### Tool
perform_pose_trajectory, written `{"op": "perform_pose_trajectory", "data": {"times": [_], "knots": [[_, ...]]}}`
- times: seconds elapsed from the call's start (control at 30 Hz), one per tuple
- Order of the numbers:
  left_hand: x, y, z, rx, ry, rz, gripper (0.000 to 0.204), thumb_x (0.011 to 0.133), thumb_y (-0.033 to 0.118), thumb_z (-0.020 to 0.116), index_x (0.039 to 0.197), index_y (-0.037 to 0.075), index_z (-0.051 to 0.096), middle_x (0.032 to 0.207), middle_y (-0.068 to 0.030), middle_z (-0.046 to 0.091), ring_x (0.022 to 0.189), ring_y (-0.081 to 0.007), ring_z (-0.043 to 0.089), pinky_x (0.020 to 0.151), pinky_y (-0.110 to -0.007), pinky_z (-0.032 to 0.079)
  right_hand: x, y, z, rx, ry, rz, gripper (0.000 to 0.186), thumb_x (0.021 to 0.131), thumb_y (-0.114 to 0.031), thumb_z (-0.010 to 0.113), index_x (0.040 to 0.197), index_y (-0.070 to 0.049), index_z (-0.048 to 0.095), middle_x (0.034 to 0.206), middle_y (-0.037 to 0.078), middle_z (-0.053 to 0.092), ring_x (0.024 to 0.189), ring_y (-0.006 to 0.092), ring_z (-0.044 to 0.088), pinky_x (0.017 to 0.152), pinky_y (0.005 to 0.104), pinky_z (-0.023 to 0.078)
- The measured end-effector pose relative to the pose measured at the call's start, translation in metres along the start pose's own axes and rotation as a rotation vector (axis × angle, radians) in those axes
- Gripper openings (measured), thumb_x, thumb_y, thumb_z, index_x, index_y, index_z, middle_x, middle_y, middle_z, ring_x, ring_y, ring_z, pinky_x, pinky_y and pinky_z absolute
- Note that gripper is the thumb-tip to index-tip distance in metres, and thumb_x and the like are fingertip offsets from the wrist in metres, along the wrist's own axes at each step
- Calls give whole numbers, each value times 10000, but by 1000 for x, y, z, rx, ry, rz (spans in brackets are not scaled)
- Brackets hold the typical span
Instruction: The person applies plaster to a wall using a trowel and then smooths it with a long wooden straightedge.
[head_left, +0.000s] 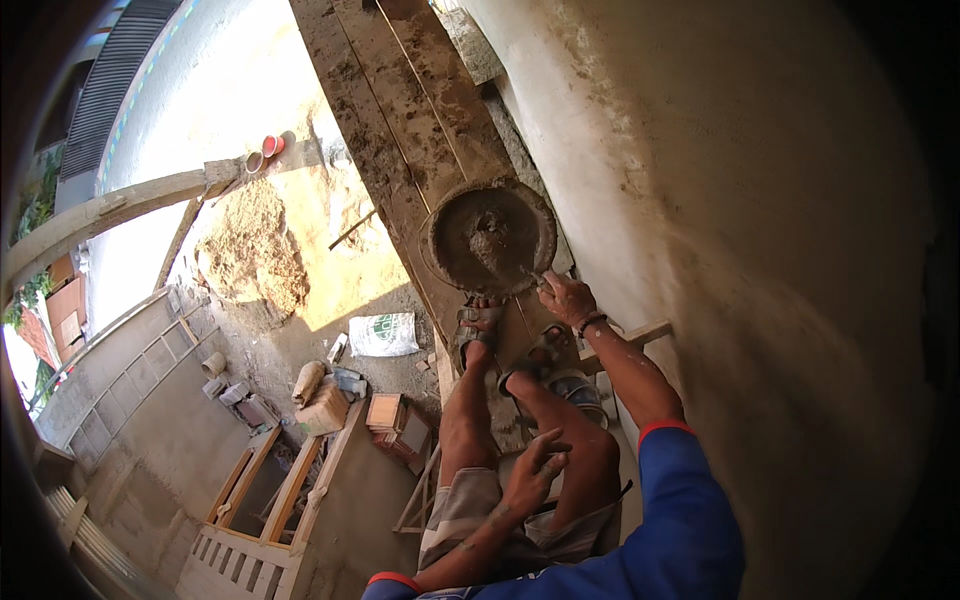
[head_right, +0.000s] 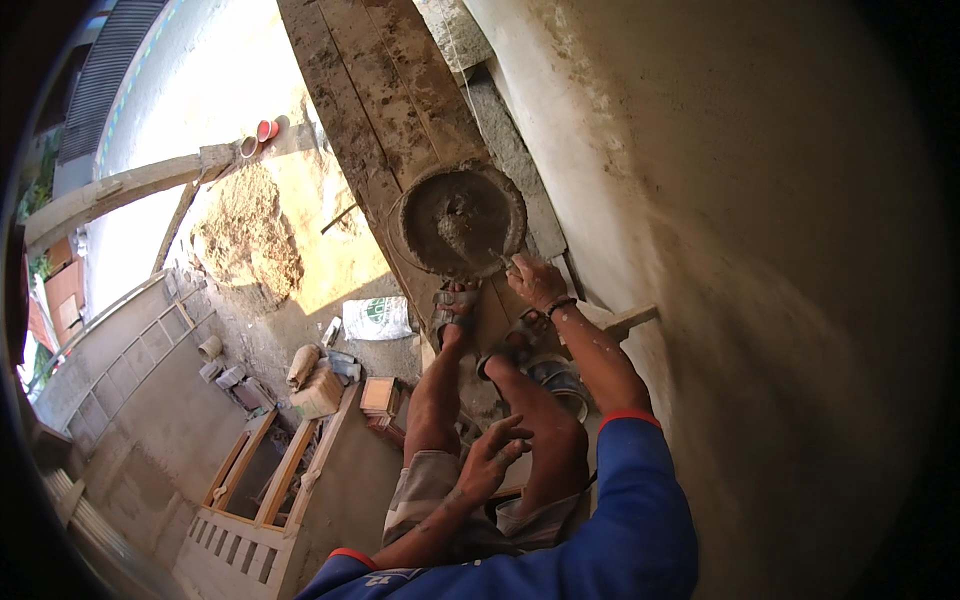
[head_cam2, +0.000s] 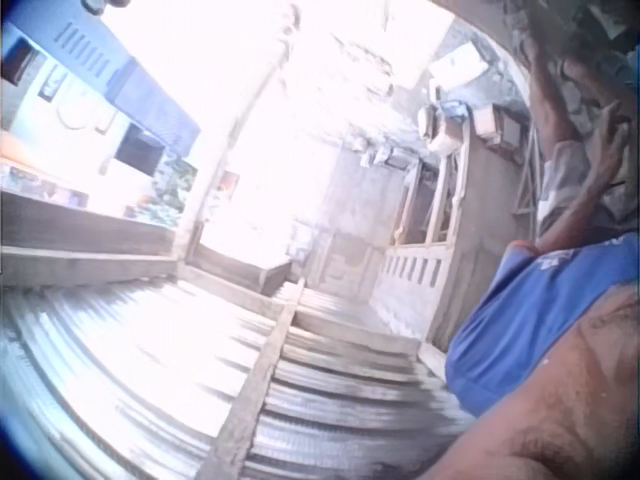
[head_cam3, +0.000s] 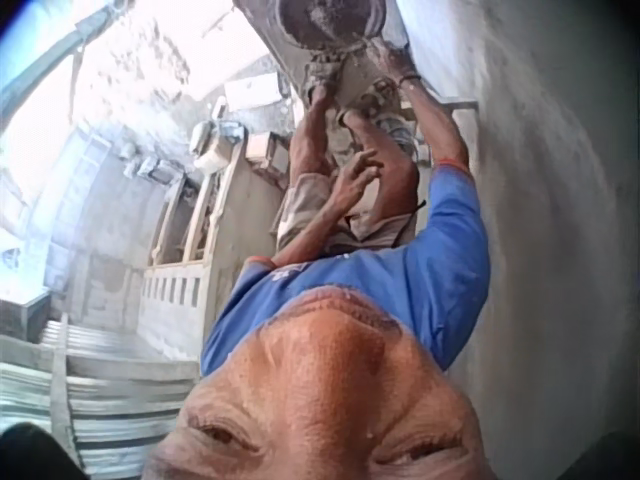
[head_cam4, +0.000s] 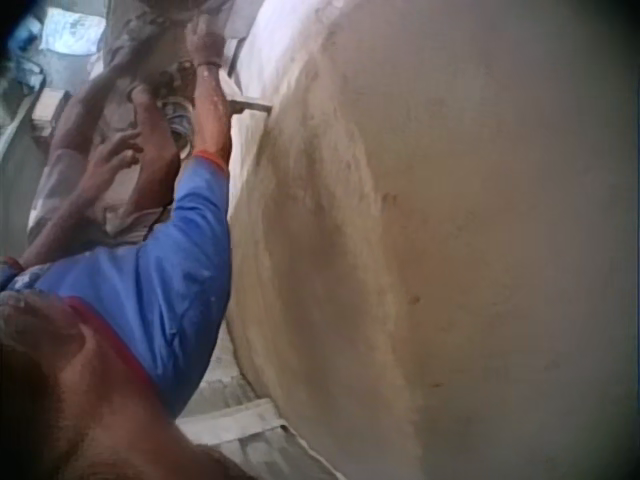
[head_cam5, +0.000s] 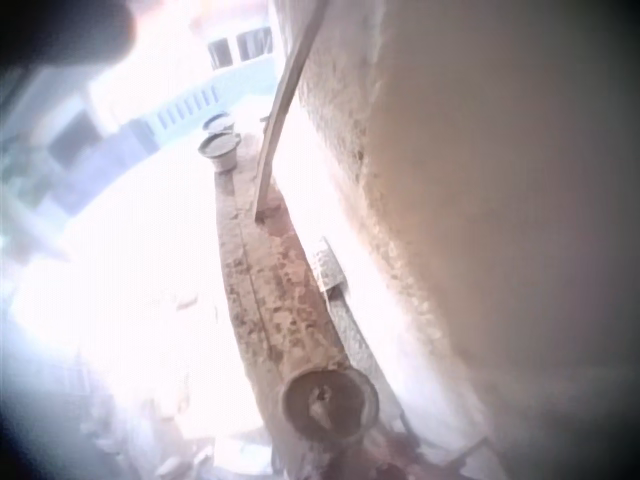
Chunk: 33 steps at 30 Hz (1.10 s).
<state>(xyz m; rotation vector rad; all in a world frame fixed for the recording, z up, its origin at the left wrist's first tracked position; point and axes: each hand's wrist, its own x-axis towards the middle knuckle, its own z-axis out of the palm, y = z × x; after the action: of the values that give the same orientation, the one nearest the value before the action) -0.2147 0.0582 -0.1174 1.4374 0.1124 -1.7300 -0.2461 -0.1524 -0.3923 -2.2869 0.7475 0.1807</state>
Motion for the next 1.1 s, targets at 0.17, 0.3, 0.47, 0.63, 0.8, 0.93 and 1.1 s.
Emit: {"op": "perform_pose_trajectory", "data": {"times": [0.17, 0.3, 0.47, 0.63, 0.8, 0.93, 1.1], "knots": [[6, 10, 5, -12, -20, 12, 515, 896, 262, 552, 1308, -10, 403, 1130, -172, 581, 959, -223, 590, 859, -319, 446, -23, -17, -50, 151, 155, 53, 311, 801, -319, 596, 1012, -94, 555, 797, 150, 627, 756, 364, 615, 635, 449, 503], [18, 5, 2, -53, 40, 82, 470, 895, 233, 558, 1279, -8, 435, 1042, -148, 603, 838, -218, 622, 742, -318, 491, -83, -65, -163, 172, 106, 55, 449, 794, -373, 612, 1116, -67, 546, 881, 174, 628, 828, 367, 611, 727, 448, 490], [52, -6, 2, -17, -55, 78, 414, 879, 194, 559, 1227, -7, 458, 1010, -152, 602, 826, -237, 625, 679, -325, 508, -206, -143, -372, 86, 89, 233, 444, 748, -214, 679, 1076, -52, 427, 904, 185, 607, 817, 366, 616, 692, 433, 483], [96, -22, -15, 171, -47, 127, 389, 814, 129, 609, 1169, 3, 513, 989, -139, 599, 871, -251, 612, 670, -334, 512, -313, -232, -515, -104, 129, 120, 373, 747, -193, 694, 1007, -37, 476, 874, 141, 539, 795, 330, 607, 642, 391, 488], [110, -22, -43, 1102, -104, 1002, 263, 732, 91, 655, 986, 40, 615, 1000, -120, 576, 870, -279, 600, 677, -335, 518, -363, -274, -569, 92, -55, 49, 378, 789, -274, 664, 1041, -26, 530, 860, 188, 602, 800, 362, 597, 689, 410, 477], [128, -48, -56, 475, -305, 456, 226, 690, 91, 677, 911, 58, 636, 991, -119, 579, 906, -274, 588, 673, -341, 519, -407, -209, -588, -237, 364, 384, 458, 838, -326, 644, 1153, -15, 524, 814, 188, 624, 789, 331, 622, 697, 386, 488], [99, -26, -50, 817, -152, 630, 262, 759, 132, 649, 1003, 58, 590, 906, -107, 605, 814, -225, 610, 627, -334, 518, -475, -324, -713, -186, 1025, 657, 357, 836, -218, 624, 1105, 9, 564, 904, 120, 636, 799, 254, 611, 707, 356, 483]]}}
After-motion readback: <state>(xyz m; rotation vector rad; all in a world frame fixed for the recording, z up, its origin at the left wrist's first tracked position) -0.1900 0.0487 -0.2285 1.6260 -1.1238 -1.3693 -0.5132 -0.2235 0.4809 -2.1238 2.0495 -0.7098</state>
